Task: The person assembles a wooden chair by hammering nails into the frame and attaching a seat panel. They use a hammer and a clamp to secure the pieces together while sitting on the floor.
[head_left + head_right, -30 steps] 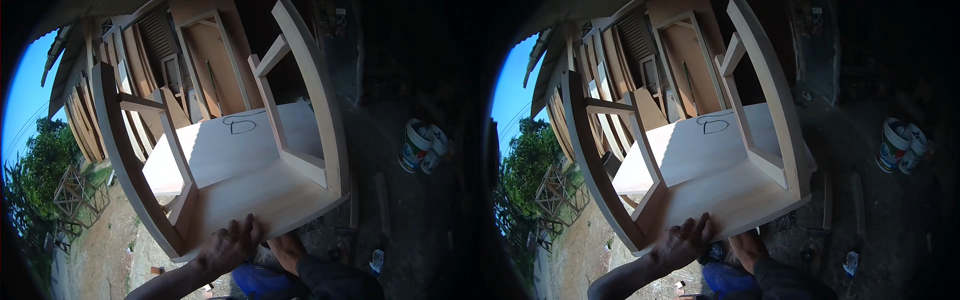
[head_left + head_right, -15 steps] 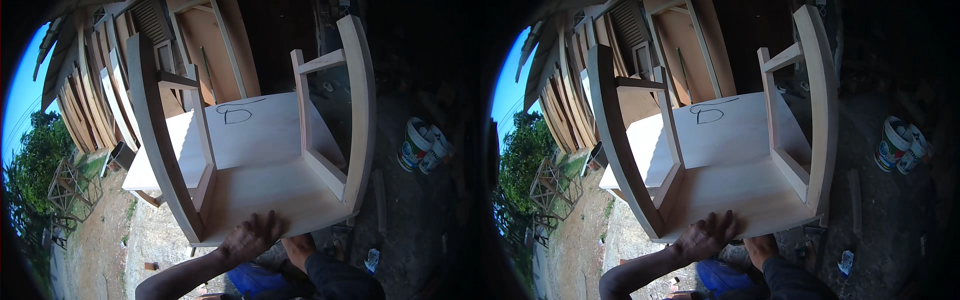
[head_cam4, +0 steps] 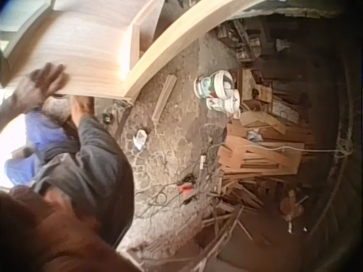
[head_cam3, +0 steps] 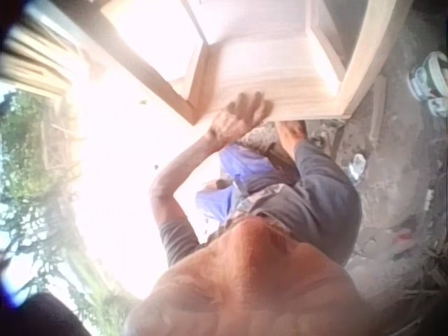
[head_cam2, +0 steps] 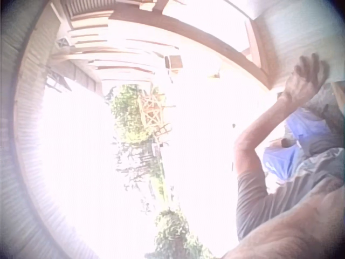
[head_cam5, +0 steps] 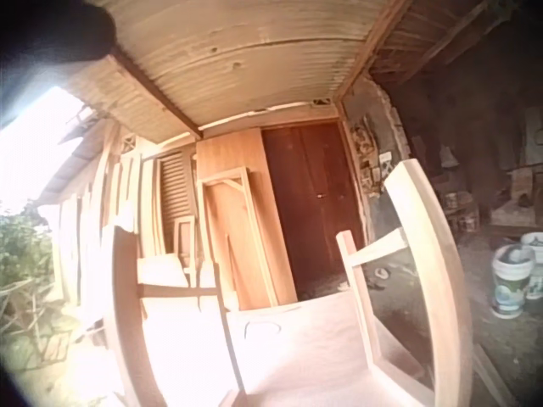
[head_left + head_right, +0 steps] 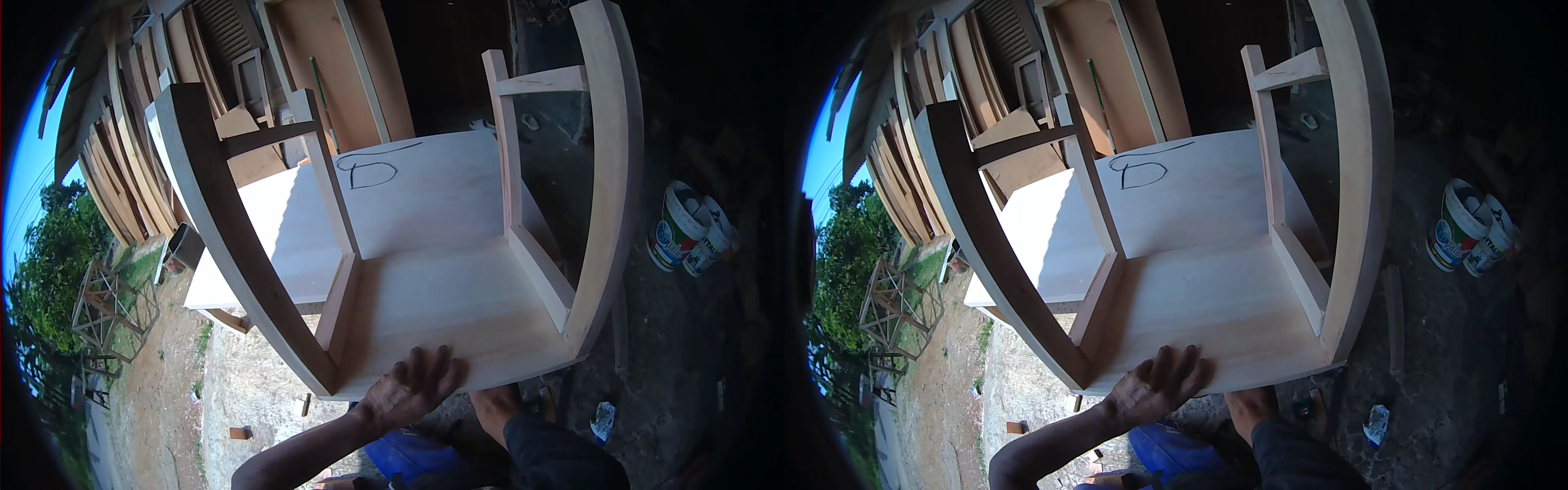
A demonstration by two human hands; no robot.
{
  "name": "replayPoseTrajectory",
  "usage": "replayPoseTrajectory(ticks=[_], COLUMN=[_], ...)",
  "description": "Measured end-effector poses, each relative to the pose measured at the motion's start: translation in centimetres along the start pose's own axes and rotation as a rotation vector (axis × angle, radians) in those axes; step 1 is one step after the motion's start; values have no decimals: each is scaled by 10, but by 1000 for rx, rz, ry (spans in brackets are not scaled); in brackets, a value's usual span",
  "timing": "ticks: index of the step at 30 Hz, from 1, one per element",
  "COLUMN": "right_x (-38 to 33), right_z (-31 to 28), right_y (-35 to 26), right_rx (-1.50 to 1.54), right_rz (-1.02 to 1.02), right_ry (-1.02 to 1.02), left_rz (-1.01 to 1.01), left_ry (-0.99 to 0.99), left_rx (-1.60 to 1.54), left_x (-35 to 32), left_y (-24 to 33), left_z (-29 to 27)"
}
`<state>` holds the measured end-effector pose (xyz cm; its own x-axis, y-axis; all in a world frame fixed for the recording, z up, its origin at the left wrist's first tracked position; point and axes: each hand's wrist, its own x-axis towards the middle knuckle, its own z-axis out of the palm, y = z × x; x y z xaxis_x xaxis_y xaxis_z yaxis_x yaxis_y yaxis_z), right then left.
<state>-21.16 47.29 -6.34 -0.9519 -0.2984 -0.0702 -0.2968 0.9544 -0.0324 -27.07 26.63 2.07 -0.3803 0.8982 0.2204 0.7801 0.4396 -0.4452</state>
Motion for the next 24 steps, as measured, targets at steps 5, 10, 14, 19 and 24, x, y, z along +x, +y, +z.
replayPoseTrajectory(ticks=[5, 10, 14, 19, 24], right_x=[20, 39, 27, -8, 35], right_z=[12, 52, 72, 92, 113], right_y=[22, 26, 2, 0, -12], right_rx=[581, 2182, 2496, 2664, 2725], right_rz=[53, 118, -25, -49, 23], right_ry=[231, 258, 127, 15, 194], left_rz=[-3, -29, -26, -113, -234], left_ry=[-80, -41, -17, -34, -21], left_rx=[-24, -107, -132, -346, -442], left_x=[22, 38, 14, 3, 2], left_y=[-2, 12, 27, 50, 34], left_z=[-2, 6, 29, 58, 99])
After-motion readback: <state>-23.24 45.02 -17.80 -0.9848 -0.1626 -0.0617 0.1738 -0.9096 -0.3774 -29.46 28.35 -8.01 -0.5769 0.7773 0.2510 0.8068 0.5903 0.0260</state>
